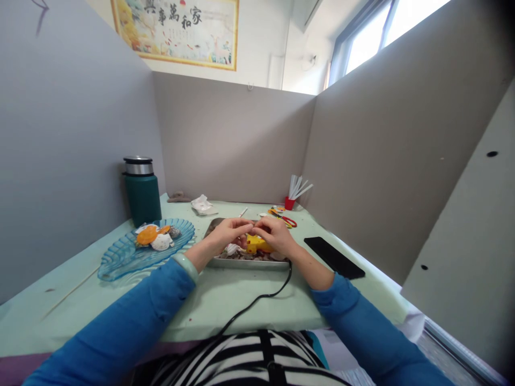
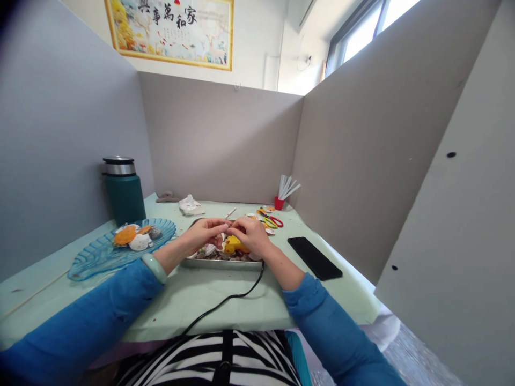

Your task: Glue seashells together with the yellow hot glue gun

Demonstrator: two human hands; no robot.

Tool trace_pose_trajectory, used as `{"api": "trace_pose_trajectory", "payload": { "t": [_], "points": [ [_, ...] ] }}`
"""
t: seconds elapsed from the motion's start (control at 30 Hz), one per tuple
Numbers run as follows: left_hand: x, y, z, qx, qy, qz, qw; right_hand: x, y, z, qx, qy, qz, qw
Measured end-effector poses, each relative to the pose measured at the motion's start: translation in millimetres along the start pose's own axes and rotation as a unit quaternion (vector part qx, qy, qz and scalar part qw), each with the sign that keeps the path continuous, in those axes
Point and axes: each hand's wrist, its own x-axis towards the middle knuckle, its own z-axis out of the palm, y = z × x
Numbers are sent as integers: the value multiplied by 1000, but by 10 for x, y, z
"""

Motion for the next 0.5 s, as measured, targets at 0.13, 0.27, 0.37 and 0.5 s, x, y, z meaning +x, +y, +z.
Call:
{"api": "trace_pose_trajectory", "payload": {
  "t": [0.13, 0.27, 0.37, 0.5],
  "points": [
    [12, -7, 9, 4, 16, -9, 1000, 0, -4, 2, -3, -10, -4, 1000],
    [35, -30, 1, -9, 32, -18, 999, -1, 15, 13, -9, -25, -16, 1000],
    [45, -43, -12, -15, 26, -18, 999, -3, 34, 23, -15, -29, -27, 999],
    [36, -40, -10, -4, 15, -15, 1000, -8, 49, 35, -24, -31, -36, 999]
  ]
}}
